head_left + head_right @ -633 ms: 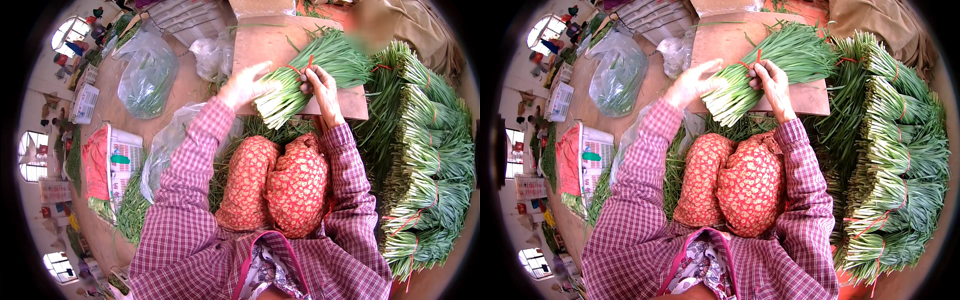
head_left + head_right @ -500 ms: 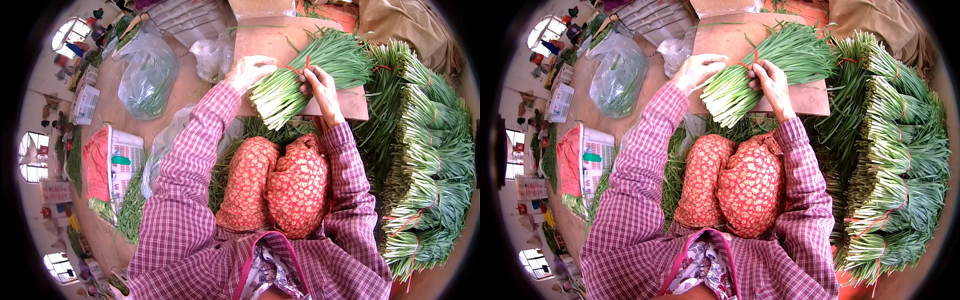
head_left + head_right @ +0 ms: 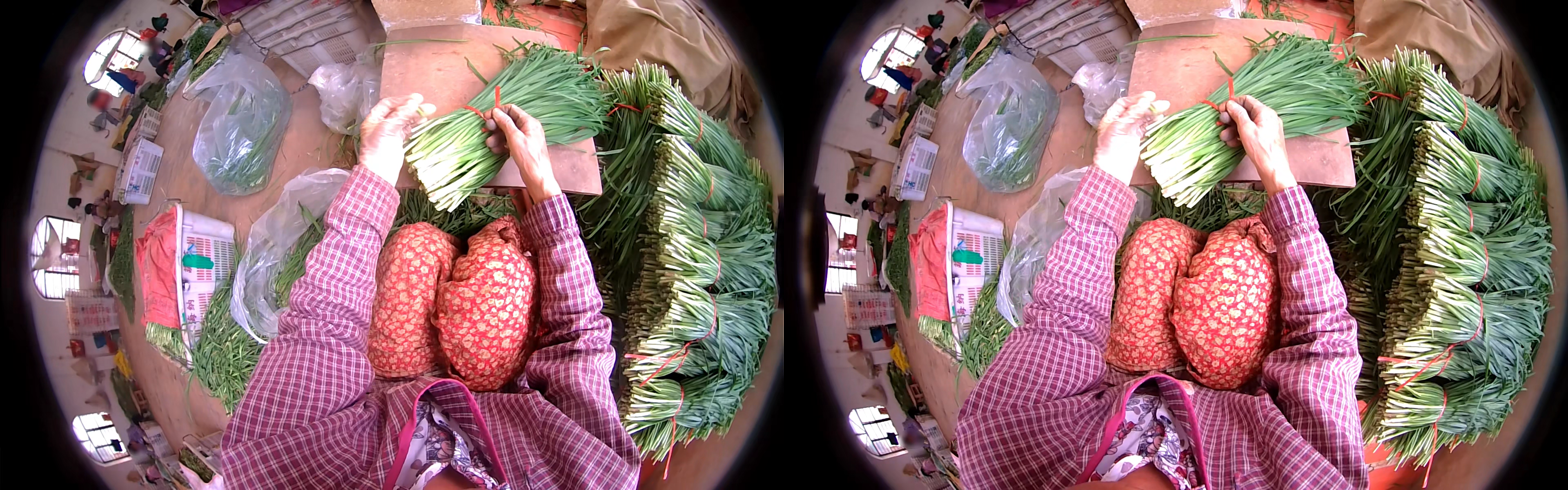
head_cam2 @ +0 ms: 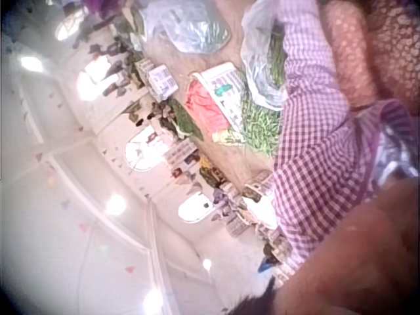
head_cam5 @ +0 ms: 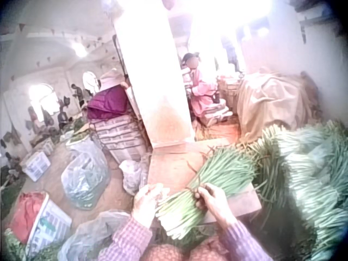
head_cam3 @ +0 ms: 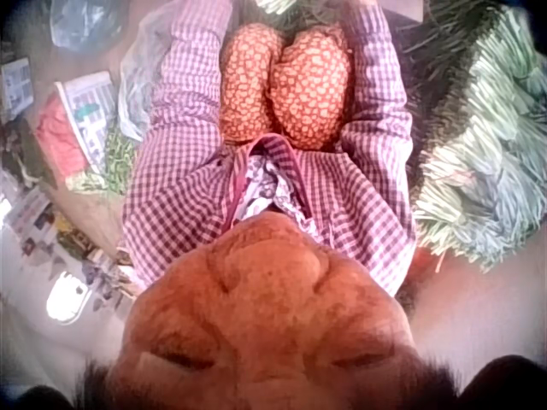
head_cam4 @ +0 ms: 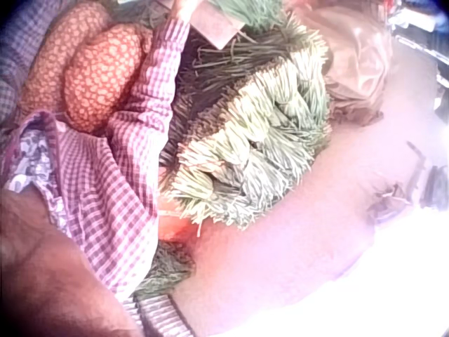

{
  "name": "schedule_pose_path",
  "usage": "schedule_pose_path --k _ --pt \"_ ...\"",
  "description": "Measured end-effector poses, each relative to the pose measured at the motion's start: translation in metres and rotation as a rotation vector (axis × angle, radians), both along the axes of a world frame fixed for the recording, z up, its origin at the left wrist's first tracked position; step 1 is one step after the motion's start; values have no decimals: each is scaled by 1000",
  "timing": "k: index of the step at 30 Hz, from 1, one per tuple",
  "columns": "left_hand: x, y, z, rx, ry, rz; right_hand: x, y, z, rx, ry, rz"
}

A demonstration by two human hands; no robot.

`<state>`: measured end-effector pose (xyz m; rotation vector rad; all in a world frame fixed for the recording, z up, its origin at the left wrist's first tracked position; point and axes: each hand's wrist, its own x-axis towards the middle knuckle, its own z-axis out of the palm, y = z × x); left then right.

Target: The person bundles bunches of chives together by hand, securing them with red ties and stacking the finished bundles.

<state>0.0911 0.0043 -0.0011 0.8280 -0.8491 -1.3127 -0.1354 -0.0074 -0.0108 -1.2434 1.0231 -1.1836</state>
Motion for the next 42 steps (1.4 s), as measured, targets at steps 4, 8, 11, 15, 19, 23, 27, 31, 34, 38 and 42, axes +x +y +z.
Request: schedule_pose_path --k 4,8,11,15,19,23,27,31,34,38,42 --pt "35 7 -2 -158 284 -108 1 -1 2 40 20 22" --pt "67 39 47 -43 -255 -106 0 -6 -3 47 -22 25" --pt "24 62 82 -332 -1498 224 2 -8 -3 45 -137 8" --pt "-66 68 44 -436 -1875 107 -2 -11 4 -12 -113 36" --pt "-61 43 21 -254 -2062 141 9 -10 32 -250 237 -31" --pt "-38 18 46 -286 -1813 -114 11 -19 63 -380 230 -23" --pt "-2 1 79 -395 -1455 -346 14 -31 99 -447 180 -13" --pt "-9 -8 123 6 -1241 -811 10 -48 87 -275 157 88" --pt "-11 -33 95 -111 -1627 -822 16 -66 48 47 -15 142" --pt "-38 -45 85 -82 -1844 -822 19 -94 14 148 -158 139" --pt "-62 -31 57 -35 -2094 -547 13 -108 4 230 -308 132"
